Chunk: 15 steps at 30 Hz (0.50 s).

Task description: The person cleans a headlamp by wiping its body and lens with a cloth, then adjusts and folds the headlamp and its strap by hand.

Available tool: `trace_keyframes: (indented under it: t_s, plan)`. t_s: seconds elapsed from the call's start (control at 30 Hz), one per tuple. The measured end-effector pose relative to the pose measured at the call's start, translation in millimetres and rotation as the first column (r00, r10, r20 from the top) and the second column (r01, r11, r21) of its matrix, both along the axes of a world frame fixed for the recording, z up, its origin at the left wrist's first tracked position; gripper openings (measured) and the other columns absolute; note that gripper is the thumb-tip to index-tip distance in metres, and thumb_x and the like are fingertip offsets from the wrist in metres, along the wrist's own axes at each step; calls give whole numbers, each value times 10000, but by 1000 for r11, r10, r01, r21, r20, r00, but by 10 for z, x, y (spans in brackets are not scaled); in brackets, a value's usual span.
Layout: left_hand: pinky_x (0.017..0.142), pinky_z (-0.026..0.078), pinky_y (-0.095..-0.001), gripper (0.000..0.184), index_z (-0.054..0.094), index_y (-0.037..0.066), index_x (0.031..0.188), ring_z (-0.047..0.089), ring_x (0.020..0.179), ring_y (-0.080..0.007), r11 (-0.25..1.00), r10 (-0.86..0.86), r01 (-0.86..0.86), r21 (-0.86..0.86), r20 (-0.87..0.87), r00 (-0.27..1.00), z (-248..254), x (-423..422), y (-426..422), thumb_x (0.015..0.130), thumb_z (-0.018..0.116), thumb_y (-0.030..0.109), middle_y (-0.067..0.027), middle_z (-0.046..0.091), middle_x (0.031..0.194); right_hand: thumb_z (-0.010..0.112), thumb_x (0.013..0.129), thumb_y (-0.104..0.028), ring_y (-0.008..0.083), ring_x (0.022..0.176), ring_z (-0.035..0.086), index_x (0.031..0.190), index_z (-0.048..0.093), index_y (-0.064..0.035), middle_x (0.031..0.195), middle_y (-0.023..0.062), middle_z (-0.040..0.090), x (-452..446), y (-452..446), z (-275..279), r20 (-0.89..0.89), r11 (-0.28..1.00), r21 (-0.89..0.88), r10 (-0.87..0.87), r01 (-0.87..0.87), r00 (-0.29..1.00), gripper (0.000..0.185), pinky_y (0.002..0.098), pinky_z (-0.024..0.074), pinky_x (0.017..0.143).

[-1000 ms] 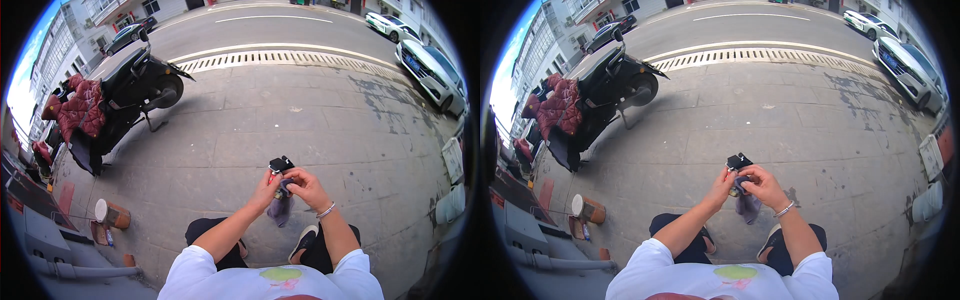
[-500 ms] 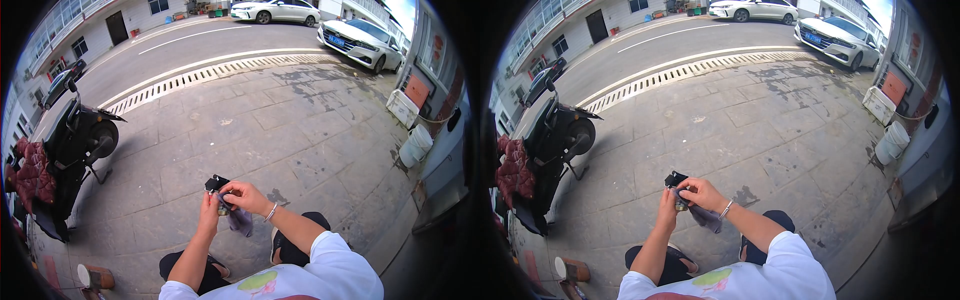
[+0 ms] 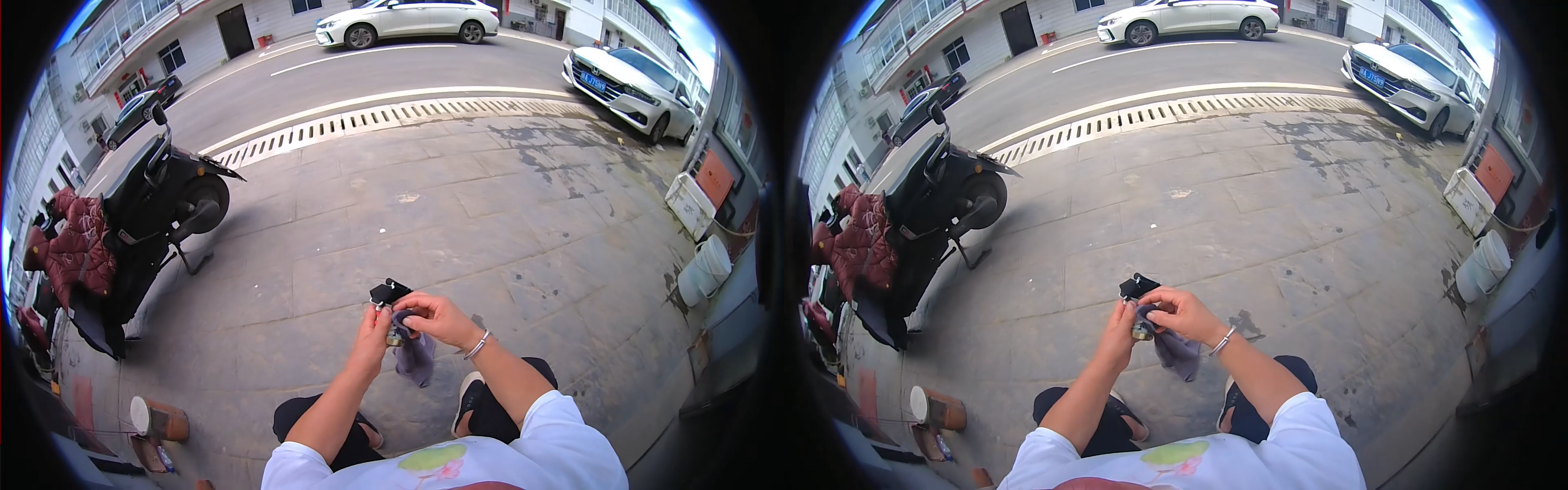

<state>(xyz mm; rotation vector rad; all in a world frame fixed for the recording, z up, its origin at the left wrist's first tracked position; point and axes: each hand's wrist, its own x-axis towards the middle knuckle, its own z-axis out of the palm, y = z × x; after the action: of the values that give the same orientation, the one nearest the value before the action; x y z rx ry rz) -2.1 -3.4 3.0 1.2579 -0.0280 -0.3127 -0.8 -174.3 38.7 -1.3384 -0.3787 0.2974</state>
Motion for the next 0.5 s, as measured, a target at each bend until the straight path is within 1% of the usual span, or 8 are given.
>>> trace_keyframes:
  t_s: [0.03, 0.13, 0.17, 0.27, 0.3, 0.4, 0.43, 0.5]
  plan:
    - [706, 457, -243, 309, 434, 125, 1202, 525, 880, -76, 1000, -12, 12, 2, -16, 1000, -34, 10, 10, 983, 411, 341, 5, 526, 1008, 604, 863, -69, 67, 795, 570, 1073, 601, -14, 1029, 25, 579, -2, 6, -13, 14, 998, -54, -8, 9, 1000, 217, 215, 505, 617]
    - [815, 395, -246, 332, 468, 91, 1203, 473, 937, -75, 999, 9, -12, -53, -66, 998, 38, -31, -16, 959, 486, 316, 5, 531, 1009, 598, 867, -71, 64, 808, 571, 1066, 598, -7, 1010, 27, 588, -41, 77, 13, 11, 978, -186, -92, 93, 996, 210, 210, 505, 616]
    - [815, 395, -246, 333, 467, 91, 1206, 471, 930, -72, 999, 28, -30, -44, -52, 998, 52, -37, -31, 959, 485, 313, 5, 530, 1005, 593, 871, -81, 62, 823, 573, 1067, 599, -6, 994, 25, 598, -69, 91, 60, -30, 984, -141, -113, 108, 993, 209, 205, 508, 620]
    - [821, 395, -247, 339, 461, 90, 1218, 473, 933, -73, 1000, 14, -13, 18, -33, 999, 114, -50, -11, 959, 484, 309, 4, 532, 1005, 589, 875, -89, 64, 835, 576, 1073, 598, -11, 1009, 26, 597, 1, 22, 8, -63, 998, -45, -42, 39, 997, 214, 203, 510, 627]
    - [799, 408, -244, 347, 459, 91, 1225, 482, 922, -70, 1000, 15, -15, 4, -32, 999, 126, -51, -17, 958, 484, 312, 5, 534, 1000, 591, 869, -74, 51, 798, 574, 1045, 604, -7, 965, 13, 602, -11, 20, 64, -65, 998, -35, -47, 45, 997, 189, 205, 513, 620]
    - [766, 419, -238, 350, 459, 91, 1225, 490, 897, -65, 1000, 26, -24, 15, -94, 995, 194, -69, -22, 957, 486, 314, 8, 537, 987, 599, 864, -73, 50, 780, 574, 1043, 603, -7, 955, 10, 598, -24, 31, 54, -21, 997, -62, -38, 37, 999, 191, 204, 507, 611]
    - [739, 426, -234, 349, 460, 92, 1224, 498, 870, -62, 999, 36, -36, -12, -39, 999, 111, -46, -38, 957, 486, 315, 10, 543, 975, 610, 858, -77, 49, 757, 573, 1034, 604, -9, 930, 5, 597, -27, 57, 28, 24, 992, -98, -72, 74, 997, 189, 202, 501, 595]
    - [719, 424, -242, 330, 455, 130, 1223, 494, 875, -57, 1000, 15, -15, 7, -13, 1000, 88, -51, -34, 964, 463, 333, 28, 531, 984, 615, 856, -80, 49, 744, 572, 1031, 605, -12, 912, 4, 595, -50, 109, 34, 30, 981, -138, -131, 134, 991, 188, 202, 502, 591]
